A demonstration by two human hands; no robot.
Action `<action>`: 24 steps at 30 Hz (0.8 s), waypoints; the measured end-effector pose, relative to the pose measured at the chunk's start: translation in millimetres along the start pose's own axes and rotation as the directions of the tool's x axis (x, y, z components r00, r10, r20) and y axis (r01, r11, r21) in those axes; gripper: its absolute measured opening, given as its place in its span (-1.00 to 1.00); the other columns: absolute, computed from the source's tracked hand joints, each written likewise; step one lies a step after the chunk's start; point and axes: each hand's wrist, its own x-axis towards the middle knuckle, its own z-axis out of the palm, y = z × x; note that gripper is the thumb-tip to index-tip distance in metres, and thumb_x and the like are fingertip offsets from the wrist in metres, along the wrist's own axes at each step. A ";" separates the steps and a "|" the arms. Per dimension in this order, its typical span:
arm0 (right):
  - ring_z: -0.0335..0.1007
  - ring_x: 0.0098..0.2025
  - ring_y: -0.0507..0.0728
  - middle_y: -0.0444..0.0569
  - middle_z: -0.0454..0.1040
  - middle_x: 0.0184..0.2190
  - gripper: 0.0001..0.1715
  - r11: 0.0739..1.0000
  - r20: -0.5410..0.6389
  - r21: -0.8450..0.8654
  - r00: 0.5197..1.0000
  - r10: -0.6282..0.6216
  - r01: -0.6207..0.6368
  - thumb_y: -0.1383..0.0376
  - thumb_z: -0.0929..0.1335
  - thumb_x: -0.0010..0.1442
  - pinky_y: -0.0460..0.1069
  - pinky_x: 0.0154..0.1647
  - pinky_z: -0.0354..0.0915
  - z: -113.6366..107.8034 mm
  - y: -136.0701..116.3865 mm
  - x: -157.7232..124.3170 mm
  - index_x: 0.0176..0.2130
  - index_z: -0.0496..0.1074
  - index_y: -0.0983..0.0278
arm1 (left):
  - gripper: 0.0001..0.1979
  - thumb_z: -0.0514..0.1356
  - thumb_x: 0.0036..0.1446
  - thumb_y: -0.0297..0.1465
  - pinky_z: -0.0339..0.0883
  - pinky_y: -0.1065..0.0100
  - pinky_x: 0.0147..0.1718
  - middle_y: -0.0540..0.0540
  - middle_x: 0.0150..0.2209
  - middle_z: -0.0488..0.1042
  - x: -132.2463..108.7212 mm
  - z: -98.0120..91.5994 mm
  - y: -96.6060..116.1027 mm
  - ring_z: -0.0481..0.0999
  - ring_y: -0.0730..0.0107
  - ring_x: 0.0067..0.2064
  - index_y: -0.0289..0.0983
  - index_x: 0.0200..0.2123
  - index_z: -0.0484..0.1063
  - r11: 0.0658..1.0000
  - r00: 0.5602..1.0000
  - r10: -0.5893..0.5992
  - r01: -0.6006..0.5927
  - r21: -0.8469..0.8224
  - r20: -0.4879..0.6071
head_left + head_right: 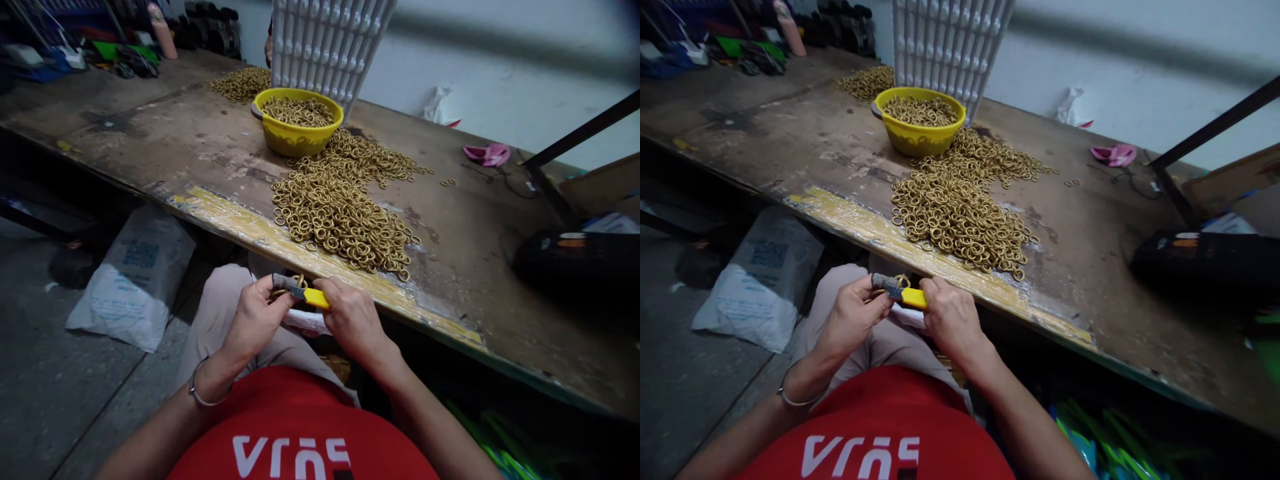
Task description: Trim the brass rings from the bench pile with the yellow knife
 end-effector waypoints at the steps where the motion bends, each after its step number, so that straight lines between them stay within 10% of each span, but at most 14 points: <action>1: 0.41 -0.35 0.10 0.03 0.52 -0.24 -0.65 1.000 0.007 -0.021 1.000 0.007 -0.007 0.51 0.23 0.16 -0.05 -0.39 0.13 -0.8 0.7 1.4 -0.10 0.43 0.28 | -0.86 0.31 -0.01 -0.36 0.26 0.49 -0.53 0.09 -0.63 0.35 -0.6 -0.3 -0.3 0.33 0.52 -0.54 -0.32 -0.43 0.45 1.000 1.000 0.006 -0.006 0.017 0.017; 6: 0.38 -0.40 0.11 0.08 0.51 -0.34 -0.72 0.956 -0.058 -0.095 0.961 0.272 -0.276 0.50 0.21 0.19 -0.04 -0.42 0.07 -3.8 29.9 12.6 -0.20 0.45 0.34 | -0.88 0.28 0.04 -0.39 0.36 0.46 -0.36 -0.05 -0.40 0.54 -5.4 -1.7 -4.8 0.47 0.44 -0.36 -0.34 -0.37 0.49 0.995 0.998 0.007 -0.014 0.102 0.067; 10: 0.27 -0.46 0.07 -0.03 0.43 -0.49 -0.74 0.893 -0.129 0.374 0.940 0.316 -0.249 0.28 0.24 0.26 -0.06 -0.43 0.08 -7.3 47.6 13.4 -0.35 0.46 0.32 | -0.88 0.30 0.04 -0.38 0.28 0.51 -0.47 -0.01 -0.46 0.50 -6.1 -4.7 -10.8 0.41 0.51 -0.44 -0.33 -0.38 0.48 0.999 0.996 -0.015 0.011 0.049 0.083; 13: 0.15 -0.54 -0.01 -0.14 0.33 -0.54 -0.62 0.585 0.005 0.805 0.987 0.158 -0.097 0.09 0.26 0.27 -0.10 -0.50 0.08 -6.6 32.8 11.2 -0.36 0.46 0.31 | -0.80 0.30 0.08 -0.29 0.09 0.55 -0.62 0.05 -0.54 0.39 -3.8 -6.2 -17.9 0.23 0.61 -0.57 -0.32 -0.40 0.43 0.994 0.991 -0.049 0.061 -0.092 0.127; 17: 0.06 -0.61 -0.06 -0.22 0.25 -0.62 -0.62 0.229 0.162 0.960 0.987 0.024 -0.163 0.04 0.35 0.19 -0.12 -0.58 0.03 -1.3 7.5 14.6 -0.30 0.47 0.33 | -0.71 0.28 0.10 -0.21 -0.04 0.56 -0.67 0.06 -0.57 0.32 -3.2 -4.8 -23.2 0.10 0.66 -0.61 -0.32 -0.45 0.38 0.960 0.979 -0.081 0.127 -0.249 0.189; 24: 0.04 -0.66 -0.08 -0.26 0.22 -0.69 -0.70 0.106 0.151 0.982 0.985 0.082 -0.159 0.10 0.39 0.17 -0.14 -0.64 -0.04 6.5 7.4 14.9 -0.31 0.48 0.31 | -0.74 0.38 -0.02 -0.32 -0.06 0.59 -0.66 0.08 -0.57 0.32 -5.9 -4.8 -20.3 0.17 0.65 -0.59 -0.30 -0.37 0.36 0.914 0.981 -0.129 0.175 -0.367 0.147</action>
